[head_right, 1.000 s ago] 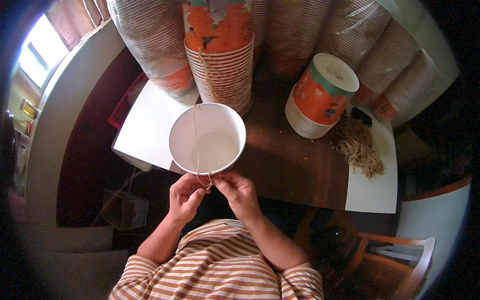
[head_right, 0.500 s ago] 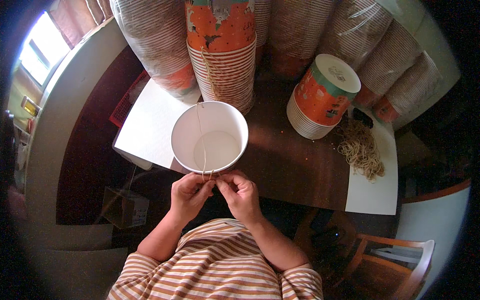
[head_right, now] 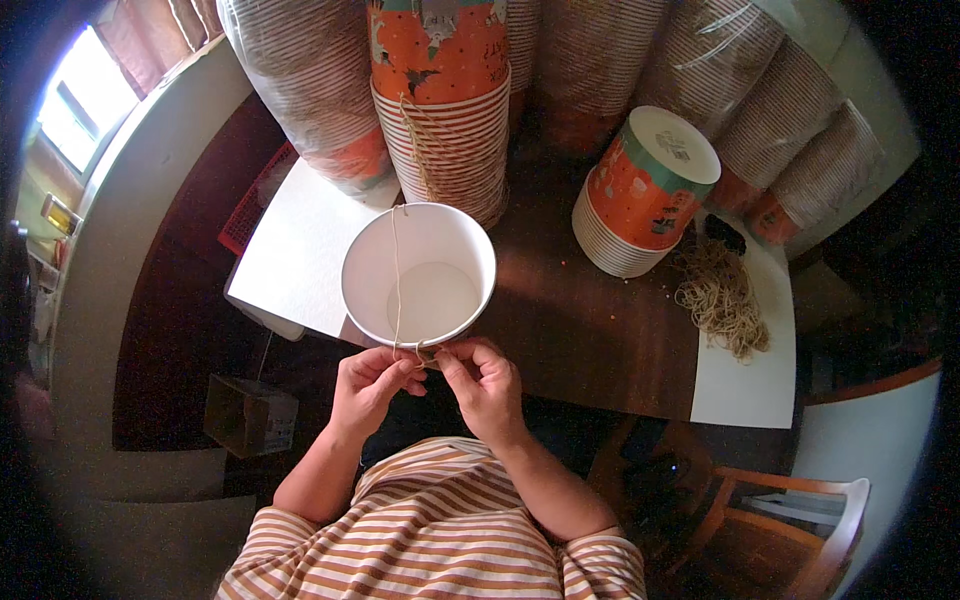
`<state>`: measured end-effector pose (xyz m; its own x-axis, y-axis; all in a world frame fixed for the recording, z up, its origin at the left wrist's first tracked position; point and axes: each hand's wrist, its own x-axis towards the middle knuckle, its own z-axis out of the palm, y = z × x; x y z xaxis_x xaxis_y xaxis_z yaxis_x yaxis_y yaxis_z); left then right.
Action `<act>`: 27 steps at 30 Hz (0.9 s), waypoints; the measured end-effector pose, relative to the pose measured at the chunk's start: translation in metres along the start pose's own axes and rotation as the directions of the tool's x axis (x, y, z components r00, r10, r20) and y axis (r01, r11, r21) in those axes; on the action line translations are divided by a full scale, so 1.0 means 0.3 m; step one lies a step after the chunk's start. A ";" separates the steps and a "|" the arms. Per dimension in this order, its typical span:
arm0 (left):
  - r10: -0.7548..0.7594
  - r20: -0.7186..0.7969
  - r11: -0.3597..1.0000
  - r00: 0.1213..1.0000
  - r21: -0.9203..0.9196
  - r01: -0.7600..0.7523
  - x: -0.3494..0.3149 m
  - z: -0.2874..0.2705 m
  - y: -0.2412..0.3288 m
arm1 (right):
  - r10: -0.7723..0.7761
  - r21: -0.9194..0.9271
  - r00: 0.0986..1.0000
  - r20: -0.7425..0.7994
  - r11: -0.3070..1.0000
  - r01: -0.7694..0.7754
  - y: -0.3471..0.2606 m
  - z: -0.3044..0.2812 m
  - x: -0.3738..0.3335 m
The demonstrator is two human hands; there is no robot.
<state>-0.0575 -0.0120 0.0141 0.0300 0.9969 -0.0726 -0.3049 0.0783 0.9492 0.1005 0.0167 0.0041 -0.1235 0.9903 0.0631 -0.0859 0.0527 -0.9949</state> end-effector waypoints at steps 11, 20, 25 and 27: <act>0.026 -0.052 0.995 0.998 0.095 -0.021 -0.013 0.009 -0.019 | 0.013 0.038 1.000 -0.024 0.999 -0.012 0.018 0.008 -0.001; 0.106 -0.049 0.960 0.993 0.265 -0.089 -0.030 0.020 -0.004 | -0.409 -0.439 0.910 -0.071 0.832 0.340 0.005 0.031 0.004; 0.102 -0.126 0.980 0.987 0.182 -0.078 -0.038 0.022 -0.022 | -0.120 -0.106 0.987 -0.107 0.988 0.109 0.036 0.022 0.007; 0.017 -0.161 0.999 0.987 0.030 -0.013 -0.044 0.005 -0.047 | -0.058 0.035 0.995 -0.081 0.998 0.061 0.038 0.012 0.007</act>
<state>-0.0521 -0.0262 0.0021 -0.1288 0.9862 -0.1043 -0.2762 0.0654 0.9589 0.0958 0.0188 -0.0068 -0.0382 0.9927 0.1146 -0.1279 0.1089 -0.9858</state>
